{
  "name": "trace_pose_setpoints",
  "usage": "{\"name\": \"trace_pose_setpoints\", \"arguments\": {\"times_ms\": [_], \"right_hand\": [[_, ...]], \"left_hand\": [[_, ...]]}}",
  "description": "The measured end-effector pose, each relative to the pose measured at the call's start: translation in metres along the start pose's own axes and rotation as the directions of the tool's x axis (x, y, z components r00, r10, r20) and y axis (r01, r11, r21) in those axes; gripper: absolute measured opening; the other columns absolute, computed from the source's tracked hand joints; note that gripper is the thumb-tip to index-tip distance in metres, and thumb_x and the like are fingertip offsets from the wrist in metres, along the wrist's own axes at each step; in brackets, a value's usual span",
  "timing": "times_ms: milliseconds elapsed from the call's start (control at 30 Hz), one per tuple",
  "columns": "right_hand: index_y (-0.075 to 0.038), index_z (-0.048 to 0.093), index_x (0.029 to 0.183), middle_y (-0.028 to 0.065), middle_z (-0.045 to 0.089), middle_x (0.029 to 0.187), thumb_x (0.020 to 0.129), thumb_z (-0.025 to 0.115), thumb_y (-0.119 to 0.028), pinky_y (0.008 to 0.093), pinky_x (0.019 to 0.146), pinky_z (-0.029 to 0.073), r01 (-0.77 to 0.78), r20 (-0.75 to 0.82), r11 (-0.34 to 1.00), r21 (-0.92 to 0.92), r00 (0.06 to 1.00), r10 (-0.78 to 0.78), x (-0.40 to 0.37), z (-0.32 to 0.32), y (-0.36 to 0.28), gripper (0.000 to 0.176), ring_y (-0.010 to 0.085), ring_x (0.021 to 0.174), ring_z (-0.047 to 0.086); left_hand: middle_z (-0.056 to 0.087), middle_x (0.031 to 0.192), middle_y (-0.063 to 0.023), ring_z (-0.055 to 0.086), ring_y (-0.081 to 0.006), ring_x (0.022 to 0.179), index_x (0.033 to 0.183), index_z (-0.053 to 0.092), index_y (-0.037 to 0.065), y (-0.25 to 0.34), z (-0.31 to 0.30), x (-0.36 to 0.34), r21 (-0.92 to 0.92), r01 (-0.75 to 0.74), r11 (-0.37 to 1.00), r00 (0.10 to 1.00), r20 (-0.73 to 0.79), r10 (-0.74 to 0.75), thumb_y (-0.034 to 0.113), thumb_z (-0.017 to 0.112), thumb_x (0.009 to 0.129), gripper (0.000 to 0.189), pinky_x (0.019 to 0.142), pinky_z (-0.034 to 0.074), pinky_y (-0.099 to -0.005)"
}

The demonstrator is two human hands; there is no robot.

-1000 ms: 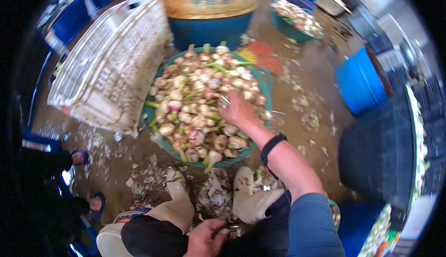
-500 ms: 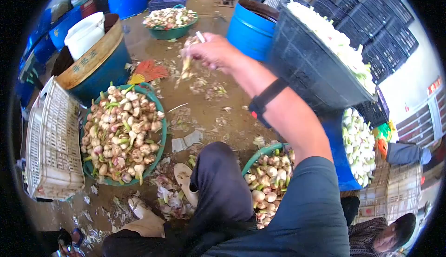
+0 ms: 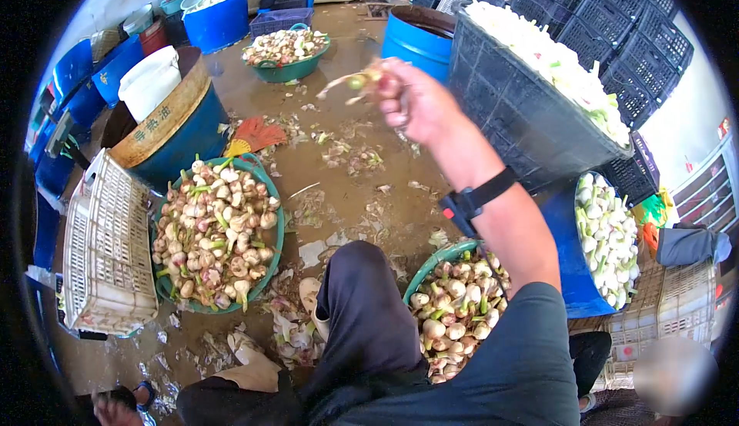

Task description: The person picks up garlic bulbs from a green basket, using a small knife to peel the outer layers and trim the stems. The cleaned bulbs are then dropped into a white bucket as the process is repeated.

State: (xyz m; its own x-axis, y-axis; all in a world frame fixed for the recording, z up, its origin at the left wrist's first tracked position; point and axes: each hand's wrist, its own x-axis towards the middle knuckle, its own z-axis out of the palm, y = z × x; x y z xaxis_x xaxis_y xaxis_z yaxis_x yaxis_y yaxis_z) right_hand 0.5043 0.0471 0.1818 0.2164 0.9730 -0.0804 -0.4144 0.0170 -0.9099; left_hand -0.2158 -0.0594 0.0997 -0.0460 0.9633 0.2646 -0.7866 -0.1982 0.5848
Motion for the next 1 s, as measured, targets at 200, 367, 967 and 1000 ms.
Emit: {"name": "trace_pose_setpoints", "arguments": {"times_ms": [200, 367, 967, 1000], "right_hand": [[-0.012, 0.059, 0.102, 0.0027, 0.061, 0.088, 0.091, 0.051, -0.05, 0.0153, 0.037, 0.029, -0.25, 0.274, 0.968, 0.004, 0.931, 0.24, 0.004, 0.072, 0.083, 0.04, 0.0046, 0.05, 0.042], [-0.012, 0.055, 0.114, 0.0049, 0.062, 0.093, 0.092, 0.045, -0.055, 0.0166, 0.037, 0.031, -0.34, 0.332, 0.94, -0.031, 0.883, 0.331, -0.009, 0.087, 0.102, 0.049, 0.0064, 0.052, 0.047], [-0.019, 0.057, 0.102, 0.0015, 0.062, 0.082, 0.091, 0.047, -0.055, 0.0206, 0.04, 0.033, -0.222, 0.135, 0.962, 0.161, 0.97, 0.201, -0.026, -0.021, 0.072, 0.039, 0.0086, 0.054, 0.049], [-0.019, 0.057, 0.102, 0.0015, 0.063, 0.083, 0.092, 0.046, -0.055, 0.0205, 0.04, 0.033, -0.217, 0.107, 0.965, 0.145, 0.973, 0.203, -0.03, -0.029, 0.07, 0.039, 0.0082, 0.053, 0.048]], "left_hand": [[0.059, 0.078, -0.0036, 0.057, -0.0123, 0.066, 0.105, 0.052, 0.011, -0.202, 0.108, 0.012, 0.285, 0.352, 0.891, 0.855, -0.486, -0.182, 0.021, 0.059, 0.091, 0.019, 0.053, 0.043, -0.0244], [0.063, 0.085, -0.0087, 0.058, -0.0135, 0.065, 0.101, 0.053, 0.004, -0.249, 0.134, -0.007, 0.594, 0.479, 0.646, 0.862, -0.181, -0.473, 0.017, 0.054, 0.094, 0.015, 0.057, 0.047, -0.0253], [0.055, 0.124, -0.0186, 0.058, -0.0303, 0.095, 0.115, 0.055, 0.003, -0.102, 0.022, 0.027, 0.306, 0.366, 0.879, 0.93, -0.13, -0.343, 0.031, 0.044, 0.096, 0.036, 0.085, 0.045, -0.0446], [0.06, 0.116, -0.0165, 0.058, -0.0256, 0.09, 0.114, 0.056, 0.002, -0.089, 0.024, 0.023, 0.395, 0.289, 0.872, 0.951, -0.222, -0.214, 0.035, 0.046, 0.095, 0.039, 0.079, 0.045, -0.0417]]}}
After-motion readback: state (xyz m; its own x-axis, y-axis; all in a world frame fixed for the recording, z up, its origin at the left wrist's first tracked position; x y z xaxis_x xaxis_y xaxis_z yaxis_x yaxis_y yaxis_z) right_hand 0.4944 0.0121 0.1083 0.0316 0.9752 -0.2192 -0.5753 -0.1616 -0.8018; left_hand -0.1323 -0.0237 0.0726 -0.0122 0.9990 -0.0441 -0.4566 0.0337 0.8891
